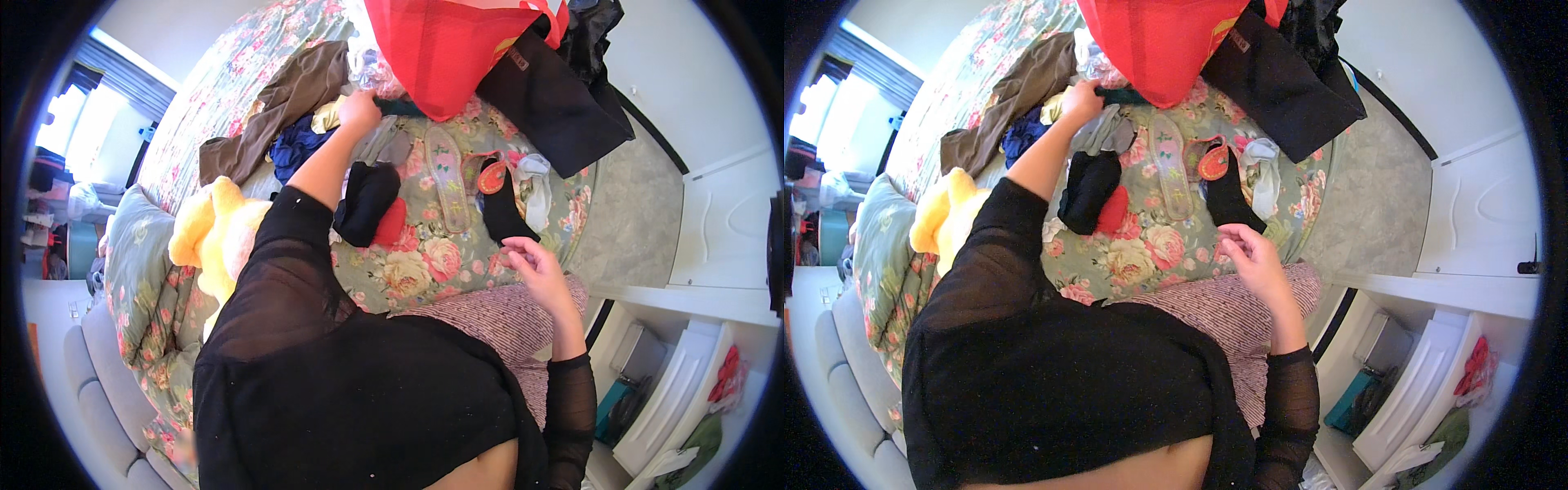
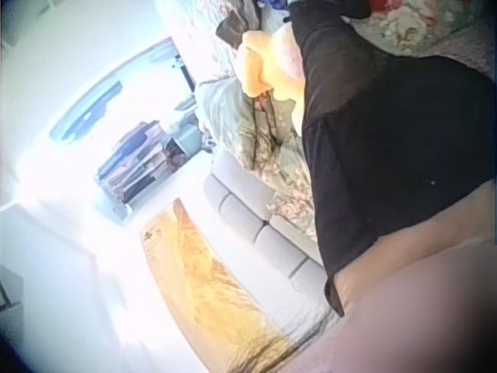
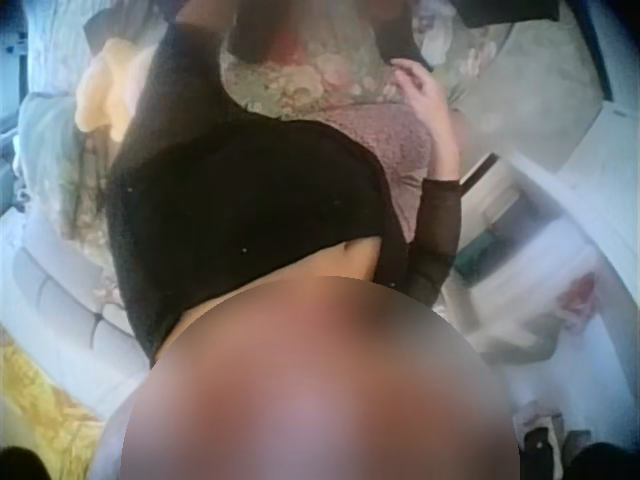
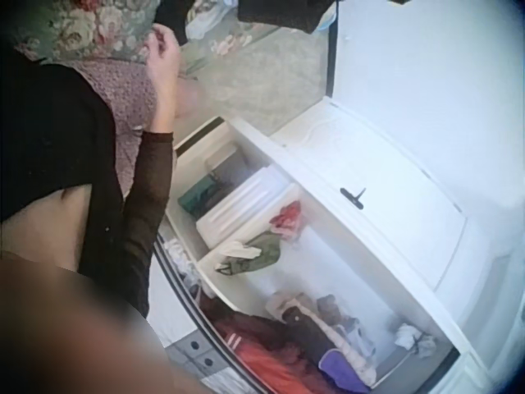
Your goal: The person sits on a bed and folds several pieces of clothing one by one, including a red garment, a light purple top, a black item, and a teal piece. Each item is smoothed, folded, and placed on the bed.
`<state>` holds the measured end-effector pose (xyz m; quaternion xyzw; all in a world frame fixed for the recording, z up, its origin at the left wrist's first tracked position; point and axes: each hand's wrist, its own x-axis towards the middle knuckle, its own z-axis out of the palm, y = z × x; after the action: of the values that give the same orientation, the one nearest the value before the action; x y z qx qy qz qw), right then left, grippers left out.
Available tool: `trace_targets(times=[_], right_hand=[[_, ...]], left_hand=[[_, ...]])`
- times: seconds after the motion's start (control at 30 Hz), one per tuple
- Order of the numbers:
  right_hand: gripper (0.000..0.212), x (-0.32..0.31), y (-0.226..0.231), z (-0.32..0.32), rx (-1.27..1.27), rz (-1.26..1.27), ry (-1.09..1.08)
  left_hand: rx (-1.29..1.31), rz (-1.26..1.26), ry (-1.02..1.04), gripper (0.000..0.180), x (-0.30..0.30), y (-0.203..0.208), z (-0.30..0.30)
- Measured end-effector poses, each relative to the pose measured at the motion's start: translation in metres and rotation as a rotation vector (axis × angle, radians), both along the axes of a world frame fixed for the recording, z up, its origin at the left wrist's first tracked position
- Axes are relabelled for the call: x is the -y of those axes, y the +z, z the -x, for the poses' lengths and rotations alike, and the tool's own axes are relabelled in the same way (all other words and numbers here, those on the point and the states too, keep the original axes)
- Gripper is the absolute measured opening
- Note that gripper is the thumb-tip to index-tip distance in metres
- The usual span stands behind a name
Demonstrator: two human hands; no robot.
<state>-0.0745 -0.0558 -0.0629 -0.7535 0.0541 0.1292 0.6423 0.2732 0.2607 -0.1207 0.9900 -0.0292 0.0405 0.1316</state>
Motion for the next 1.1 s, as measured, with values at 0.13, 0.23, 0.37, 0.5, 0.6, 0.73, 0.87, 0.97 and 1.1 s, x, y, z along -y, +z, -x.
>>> trace_targets(times=[0.13,0.23,0.37,0.5,0.6,0.73,0.87,0.97,1.1], right_hand=[[0.026,-0.002,-0.007,-0.001,-0.063,0.050,-0.012],[0.026,-0.003,-0.012,-0.004,-0.055,-0.008,0.020],[0.026,-0.011,-0.011,-0.010,-0.025,-0.010,0.051],[0.027,-0.016,-0.001,-0.008,0.020,-0.014,0.035],[0.032,-0.022,0.008,-0.006,0.081,-0.095,-0.066],[0.048,-0.037,0.024,-0.011,0.263,-0.142,-0.250],[0.058,-0.055,0.036,-0.027,0.497,0.097,-0.278],[0.036,-0.055,0.031,-0.032,0.572,0.156,-0.277],[0.023,-0.026,0.009,-0.012,0.176,-0.096,-0.449]], left_hand=[[0.403,0.445,0.070,0.023,-0.039,0.024,0.002],[0.496,0.848,0.195,0.024,-0.058,0.050,0.002],[0.188,1.701,0.208,0.022,-0.048,0.075,0.024],[-0.170,2.005,0.108,0.025,-0.016,0.081,0.071],[-0.549,2.059,-0.050,0.037,0.018,0.071,0.121],[-0.622,1.822,0.069,0.043,0.072,0.067,0.181],[-0.966,1.834,-0.118,0.042,0.109,0.071,0.227],[-0.882,1.612,-0.134,0.036,0.118,0.062,0.241],[-0.864,1.528,0.053,0.024,0.086,0.046,0.233]])
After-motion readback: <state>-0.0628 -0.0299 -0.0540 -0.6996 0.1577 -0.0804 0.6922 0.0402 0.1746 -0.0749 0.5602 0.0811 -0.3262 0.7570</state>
